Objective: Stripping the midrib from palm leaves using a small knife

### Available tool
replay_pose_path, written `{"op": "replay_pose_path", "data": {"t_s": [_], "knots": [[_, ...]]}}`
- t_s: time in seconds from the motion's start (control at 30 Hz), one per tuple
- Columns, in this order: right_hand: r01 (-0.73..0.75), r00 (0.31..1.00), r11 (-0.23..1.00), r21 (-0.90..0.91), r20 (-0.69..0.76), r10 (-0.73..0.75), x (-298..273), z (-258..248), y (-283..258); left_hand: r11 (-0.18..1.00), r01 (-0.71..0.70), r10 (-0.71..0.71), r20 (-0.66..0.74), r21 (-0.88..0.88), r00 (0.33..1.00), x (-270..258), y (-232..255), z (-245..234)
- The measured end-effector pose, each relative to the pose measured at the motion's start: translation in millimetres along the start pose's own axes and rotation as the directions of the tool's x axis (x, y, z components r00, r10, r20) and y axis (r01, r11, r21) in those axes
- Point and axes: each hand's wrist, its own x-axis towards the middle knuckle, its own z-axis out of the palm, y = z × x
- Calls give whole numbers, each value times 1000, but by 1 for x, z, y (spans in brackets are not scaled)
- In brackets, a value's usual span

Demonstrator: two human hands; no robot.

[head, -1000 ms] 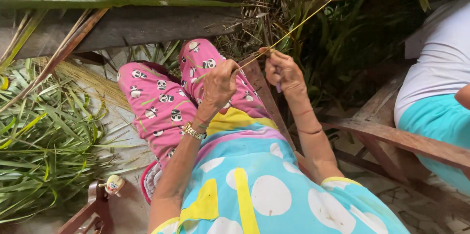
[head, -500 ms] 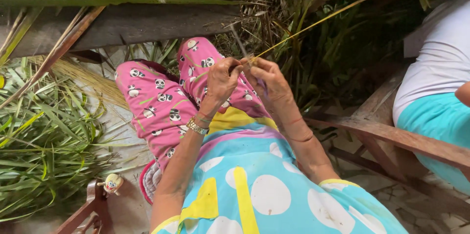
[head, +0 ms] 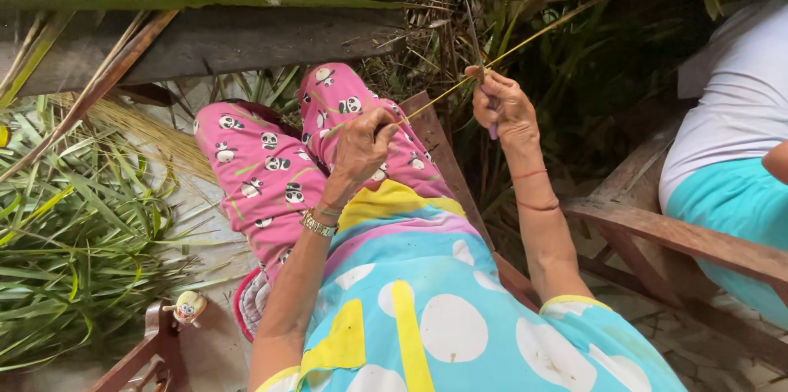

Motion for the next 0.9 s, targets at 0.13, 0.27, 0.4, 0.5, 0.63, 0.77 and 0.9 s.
{"op": "replay_pose_path", "data": {"t_s": [0.13, 0.27, 0.4, 0.5, 0.63, 0.77, 0.9], "knots": [[31, 999, 999, 42, 39, -32, 9, -15, -12, 999, 23, -24, 14, 26, 1000, -2, 7, -8], [52, 999, 997, 61, -20, -50, 12, -38, -27, 1000, 8, -9, 33, 24, 999, -7, -17, -30], [87, 991, 994, 60, -106, -80, 6, -52, -43, 998, 60, -61, 36, 26, 998, -21, -51, -44], [126, 981, 989, 71, -155, -114, 4, -55, -49, 996, 84, -85, 31, 19, 996, -25, -58, -53], [105, 987, 981, -160, -103, -123, 1, -34, -32, 999, 11, -10, -13, 45, 1000, -20, -52, -36], [-56, 998, 996, 64, -7, 57, -43, 72, 9, 986, -134, 137, -27, 101, 990, -5, 3, -10], [-56, 998, 998, 3, -9, 56, -46, 87, 44, 919, -262, 296, -78, 295, 952, -3, -20, 18]]}}
